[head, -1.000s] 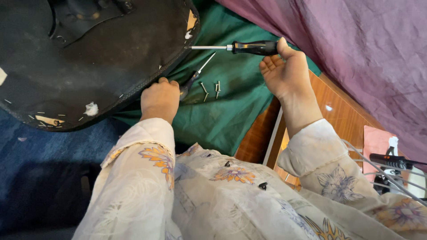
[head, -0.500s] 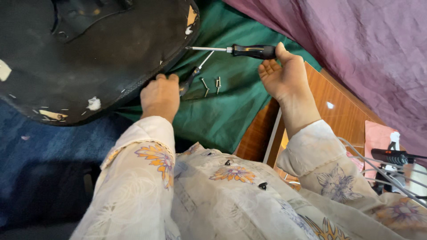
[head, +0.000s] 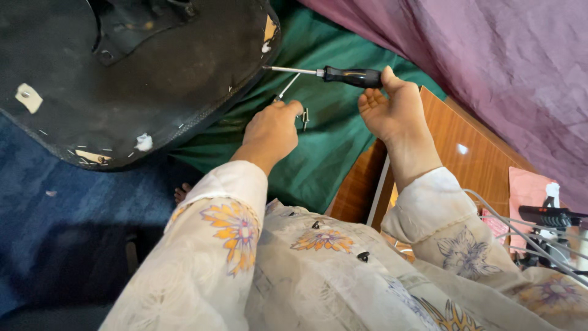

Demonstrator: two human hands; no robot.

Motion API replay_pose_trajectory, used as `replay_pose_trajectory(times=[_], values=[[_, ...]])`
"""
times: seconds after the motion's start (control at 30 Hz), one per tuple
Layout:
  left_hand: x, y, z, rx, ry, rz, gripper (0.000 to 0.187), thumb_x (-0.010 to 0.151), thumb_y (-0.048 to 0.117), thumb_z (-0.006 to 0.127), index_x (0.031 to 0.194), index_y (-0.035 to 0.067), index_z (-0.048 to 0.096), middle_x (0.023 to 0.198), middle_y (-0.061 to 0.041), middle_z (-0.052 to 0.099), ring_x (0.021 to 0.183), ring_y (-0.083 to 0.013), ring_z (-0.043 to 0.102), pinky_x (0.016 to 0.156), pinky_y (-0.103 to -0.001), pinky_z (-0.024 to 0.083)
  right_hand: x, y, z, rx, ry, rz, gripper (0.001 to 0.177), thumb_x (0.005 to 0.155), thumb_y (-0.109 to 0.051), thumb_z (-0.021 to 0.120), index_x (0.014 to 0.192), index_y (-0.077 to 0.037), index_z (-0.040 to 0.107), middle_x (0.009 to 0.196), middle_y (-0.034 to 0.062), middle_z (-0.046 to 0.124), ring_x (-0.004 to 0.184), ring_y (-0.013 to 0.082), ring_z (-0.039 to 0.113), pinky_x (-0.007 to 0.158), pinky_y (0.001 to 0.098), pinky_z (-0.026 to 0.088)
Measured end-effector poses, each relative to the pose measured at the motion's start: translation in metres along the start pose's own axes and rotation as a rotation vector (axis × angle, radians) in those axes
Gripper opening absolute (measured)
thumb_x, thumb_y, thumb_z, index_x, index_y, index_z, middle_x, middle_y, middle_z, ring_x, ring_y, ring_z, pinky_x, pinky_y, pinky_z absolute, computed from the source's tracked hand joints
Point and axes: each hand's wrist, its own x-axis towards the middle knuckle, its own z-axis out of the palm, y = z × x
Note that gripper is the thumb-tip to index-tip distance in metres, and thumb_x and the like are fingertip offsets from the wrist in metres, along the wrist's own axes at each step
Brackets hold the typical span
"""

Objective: The person uses a screwdriver to remove screws from the underside of a black chair seat. They then flip the seat over and continue to remove additional screws from the top surface. The person is working on a chair placed on a green cloth on the floor.

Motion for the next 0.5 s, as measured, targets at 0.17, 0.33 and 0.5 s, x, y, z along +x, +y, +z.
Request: replay_pose_trajectory(times=[0.17,0.33,0.5], values=[[-0.008,-0.014,-0.022,-0.098,0.154,-0.027,0.030,0.085,0.010,0.066,0.115,0.015,0.067,0.114,-0.015,0.070,0.108,-0.0397,0.065,0.090,-0.051,0.052,0.000,-0.005,0.016,0.038,-0.013,0.020,0.023,0.097,-0.027,0.069,0.104,-0.006,0.062,0.104,0.0109,0.054,0.086,0.0210,0.055,0.081,0.0358,0.053],[-0.008,-0.021,-0.055,-0.238,0.365,-0.077,0.037,0.085,0.019,0.071,0.121,0.011,0.064,0.112,-0.014,0.073,0.107,-0.0362,0.068,0.091,-0.047,0.053,0.002,0.006,0.043,-0.010,-0.104,0.073,0.025,0.096,-0.029,0.069,0.104,-0.006,0.062,0.101,0.0102,0.052,0.083,0.0206,0.054,0.079,0.0355,0.053],[-0.016,-0.013,-0.089,-0.457,0.534,-0.191,0.045,0.088,0.030,0.075,0.124,0.007,0.064,0.111,-0.011,0.078,0.104,-0.0265,0.072,0.091,-0.040,0.054,-0.004,0.019,0.068,-0.057,-0.231,0.109,0.024,0.097,-0.026,0.069,0.107,-0.005,0.062,0.096,0.0098,0.053,0.082,0.0200,0.055,0.078,0.0346,0.052]])
